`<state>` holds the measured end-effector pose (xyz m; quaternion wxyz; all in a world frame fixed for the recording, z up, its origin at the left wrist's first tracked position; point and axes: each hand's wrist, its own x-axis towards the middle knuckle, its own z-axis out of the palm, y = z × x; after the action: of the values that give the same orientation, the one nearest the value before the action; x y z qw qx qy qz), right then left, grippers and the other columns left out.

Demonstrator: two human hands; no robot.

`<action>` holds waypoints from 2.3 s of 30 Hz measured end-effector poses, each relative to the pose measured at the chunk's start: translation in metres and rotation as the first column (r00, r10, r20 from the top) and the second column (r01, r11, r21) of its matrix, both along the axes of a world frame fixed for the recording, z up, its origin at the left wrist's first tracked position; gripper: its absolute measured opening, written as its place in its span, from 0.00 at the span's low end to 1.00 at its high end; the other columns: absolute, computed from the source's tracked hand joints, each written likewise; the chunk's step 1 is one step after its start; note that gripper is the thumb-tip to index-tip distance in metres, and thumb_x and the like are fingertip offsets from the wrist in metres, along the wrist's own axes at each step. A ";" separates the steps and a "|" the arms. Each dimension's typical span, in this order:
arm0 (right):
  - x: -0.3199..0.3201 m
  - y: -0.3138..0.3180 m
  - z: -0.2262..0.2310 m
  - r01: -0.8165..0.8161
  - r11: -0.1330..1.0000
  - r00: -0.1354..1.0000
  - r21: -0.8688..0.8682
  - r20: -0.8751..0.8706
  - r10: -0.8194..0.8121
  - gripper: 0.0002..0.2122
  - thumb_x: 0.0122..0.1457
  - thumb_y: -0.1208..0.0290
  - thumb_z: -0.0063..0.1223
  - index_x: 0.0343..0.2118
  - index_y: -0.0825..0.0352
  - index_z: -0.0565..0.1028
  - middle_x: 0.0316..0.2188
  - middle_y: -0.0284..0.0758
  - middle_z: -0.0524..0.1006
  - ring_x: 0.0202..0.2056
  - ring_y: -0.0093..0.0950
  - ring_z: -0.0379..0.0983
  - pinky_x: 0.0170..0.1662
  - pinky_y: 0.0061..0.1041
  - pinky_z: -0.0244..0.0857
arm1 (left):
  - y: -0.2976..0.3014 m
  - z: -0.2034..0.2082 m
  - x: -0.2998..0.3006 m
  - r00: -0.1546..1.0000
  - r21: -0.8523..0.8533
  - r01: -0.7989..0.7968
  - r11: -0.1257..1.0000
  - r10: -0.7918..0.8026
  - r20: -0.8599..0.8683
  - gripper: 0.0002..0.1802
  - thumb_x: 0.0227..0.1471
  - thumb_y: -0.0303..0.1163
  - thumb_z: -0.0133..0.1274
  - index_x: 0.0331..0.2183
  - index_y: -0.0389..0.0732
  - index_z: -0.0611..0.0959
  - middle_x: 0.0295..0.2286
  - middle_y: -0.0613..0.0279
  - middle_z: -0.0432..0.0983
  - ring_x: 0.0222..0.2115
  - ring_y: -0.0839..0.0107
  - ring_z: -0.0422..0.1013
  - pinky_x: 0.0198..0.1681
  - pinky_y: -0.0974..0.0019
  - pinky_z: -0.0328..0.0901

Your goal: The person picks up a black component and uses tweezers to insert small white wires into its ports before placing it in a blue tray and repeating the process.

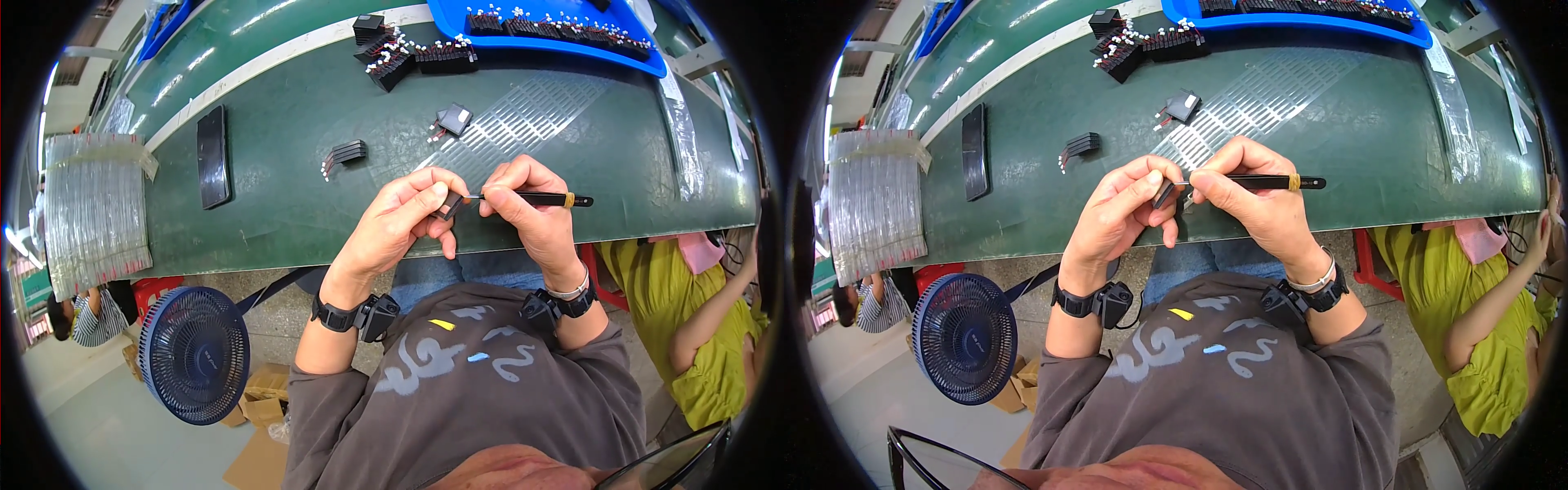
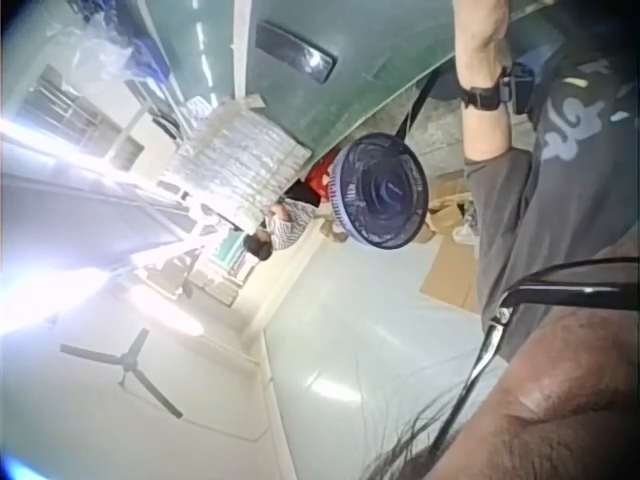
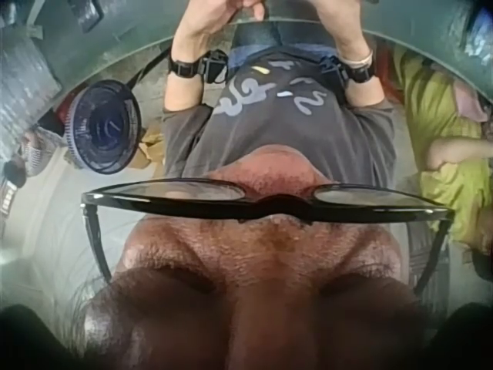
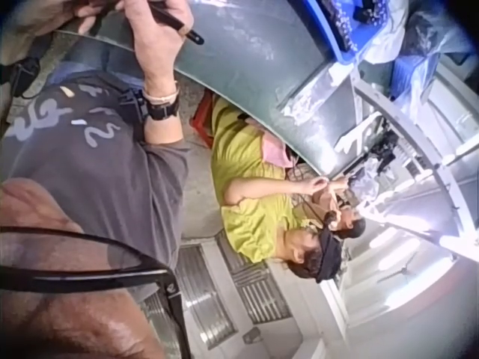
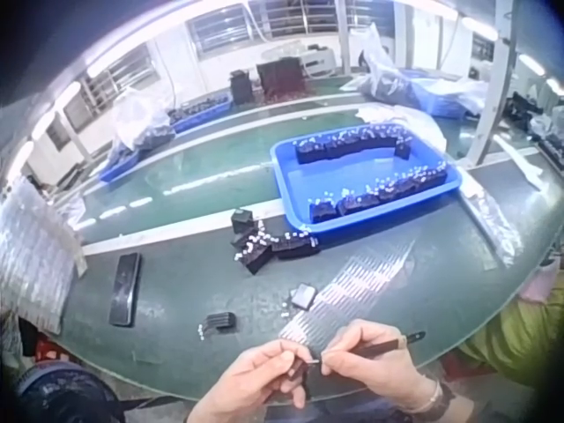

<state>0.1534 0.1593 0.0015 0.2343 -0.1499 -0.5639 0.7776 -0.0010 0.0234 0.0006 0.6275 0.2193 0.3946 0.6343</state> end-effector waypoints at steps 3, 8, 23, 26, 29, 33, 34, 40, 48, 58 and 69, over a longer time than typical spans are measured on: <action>0.000 0.000 -0.001 0.008 1.000 1.000 0.029 -0.001 -0.008 0.05 0.60 0.77 0.55 0.29 0.68 0.72 0.27 0.34 0.75 0.30 0.20 0.72 0.38 0.19 0.66 | 0.000 0.001 0.000 1.000 0.000 -0.001 1.000 0.001 -0.003 0.17 0.64 0.37 0.44 0.44 0.31 0.75 0.26 0.68 0.66 0.24 0.81 0.63 0.28 0.69 0.73; 0.001 -0.008 0.000 0.191 0.971 0.982 0.141 -0.025 -0.189 0.04 0.63 0.75 0.51 0.34 0.70 0.74 0.31 0.37 0.77 0.37 0.24 0.75 0.43 0.24 0.67 | 0.000 0.001 -0.001 1.000 0.014 -0.004 1.000 0.004 0.010 0.16 0.64 0.36 0.44 0.43 0.32 0.75 0.26 0.68 0.66 0.24 0.81 0.64 0.28 0.69 0.73; 0.005 0.008 0.009 0.207 0.749 0.964 0.629 -0.001 -0.265 0.13 0.67 0.70 0.43 0.45 0.71 0.77 0.46 0.39 0.79 0.52 0.32 0.72 0.56 0.31 0.63 | 0.005 0.028 0.007 0.912 0.042 -0.308 0.950 0.308 -0.273 0.11 0.59 0.25 0.51 0.44 0.33 0.76 0.34 0.64 0.74 0.33 0.76 0.72 0.35 0.70 0.72; 0.007 0.013 0.012 0.160 0.794 0.950 0.586 0.126 -0.285 0.12 0.67 0.72 0.44 0.45 0.71 0.77 0.45 0.38 0.80 0.50 0.28 0.74 0.55 0.26 0.63 | 0.022 0.036 0.005 0.764 0.140 -0.381 0.914 0.397 -0.508 0.12 0.56 0.21 0.53 0.44 0.34 0.77 0.34 0.63 0.75 0.35 0.76 0.74 0.35 0.71 0.71; 0.008 0.013 0.010 0.152 0.799 0.946 0.582 0.149 -0.288 0.10 0.65 0.74 0.45 0.44 0.72 0.77 0.43 0.38 0.80 0.47 0.26 0.75 0.53 0.22 0.64 | 0.049 0.037 0.000 0.458 0.166 -0.453 0.876 0.388 -0.800 0.14 0.53 0.22 0.57 0.43 0.35 0.78 0.34 0.62 0.76 0.33 0.77 0.73 0.38 0.74 0.69; 0.004 0.015 0.005 0.207 0.785 0.946 0.584 0.084 -0.312 0.08 0.62 0.77 0.51 0.41 0.70 0.78 0.38 0.37 0.80 0.38 0.26 0.76 0.42 0.21 0.67 | 0.068 0.031 -0.007 0.171 0.238 -0.431 0.870 0.338 -0.926 0.13 0.52 0.22 0.57 0.42 0.37 0.79 0.32 0.61 0.77 0.31 0.74 0.75 0.37 0.70 0.69; 0.003 0.015 0.005 0.207 0.786 0.947 0.582 0.082 -0.310 0.08 0.62 0.77 0.51 0.41 0.70 0.78 0.38 0.37 0.80 0.38 0.26 0.76 0.42 0.21 0.67 | 0.071 0.028 -0.007 0.168 0.238 -0.432 0.870 0.336 -0.927 0.13 0.52 0.22 0.57 0.42 0.37 0.79 0.32 0.61 0.77 0.31 0.74 0.75 0.37 0.70 0.69; 0.004 0.017 0.009 0.125 0.811 0.952 0.571 0.160 -0.259 0.11 0.66 0.72 0.45 0.43 0.71 0.77 0.38 0.36 0.80 0.40 0.24 0.75 0.47 0.21 0.65 | 0.064 0.027 -0.005 -0.196 0.320 -0.355 0.878 0.265 -0.944 0.14 0.50 0.22 0.58 0.42 0.38 0.80 0.32 0.56 0.79 0.34 0.63 0.77 0.38 0.63 0.70; 0.014 0.017 -0.006 0.322 0.888 0.941 0.329 -0.008 -0.338 0.25 0.71 0.52 0.26 0.46 0.71 0.71 0.30 0.29 0.71 0.33 0.19 0.65 0.43 0.21 0.60 | -0.017 0.039 -0.042 -0.421 0.312 -0.387 0.868 0.134 -0.897 0.16 0.47 0.28 0.61 0.41 0.37 0.80 0.39 0.55 0.79 0.46 0.55 0.73 0.47 0.58 0.68; 0.013 0.015 0.005 0.297 0.912 0.929 0.283 0.134 -0.344 0.09 0.65 0.70 0.49 0.41 0.71 0.73 0.29 0.29 0.71 0.31 0.17 0.65 0.38 0.16 0.59 | -0.028 0.023 -0.054 -0.225 0.024 -0.375 0.927 -0.066 -0.972 0.19 0.49 0.26 0.61 0.44 0.36 0.78 0.45 0.57 0.77 0.49 0.61 0.73 0.45 0.63 0.70; -0.006 -0.003 0.015 -0.057 0.961 0.946 0.269 0.323 -0.035 0.05 0.60 0.75 0.56 0.28 0.68 0.75 0.25 0.28 0.74 0.28 0.13 0.67 0.32 0.14 0.59 | -0.021 0.011 -0.012 0.864 0.013 -0.439 0.898 0.426 -0.267 0.13 0.56 0.19 0.54 0.44 0.30 0.75 0.43 0.54 0.76 0.43 0.69 0.76 0.47 0.68 0.73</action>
<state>0.1471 0.1562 0.0160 0.1523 -0.2388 -0.6979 0.6578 -0.0134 0.0028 0.0117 0.4163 0.1924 0.5285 0.7144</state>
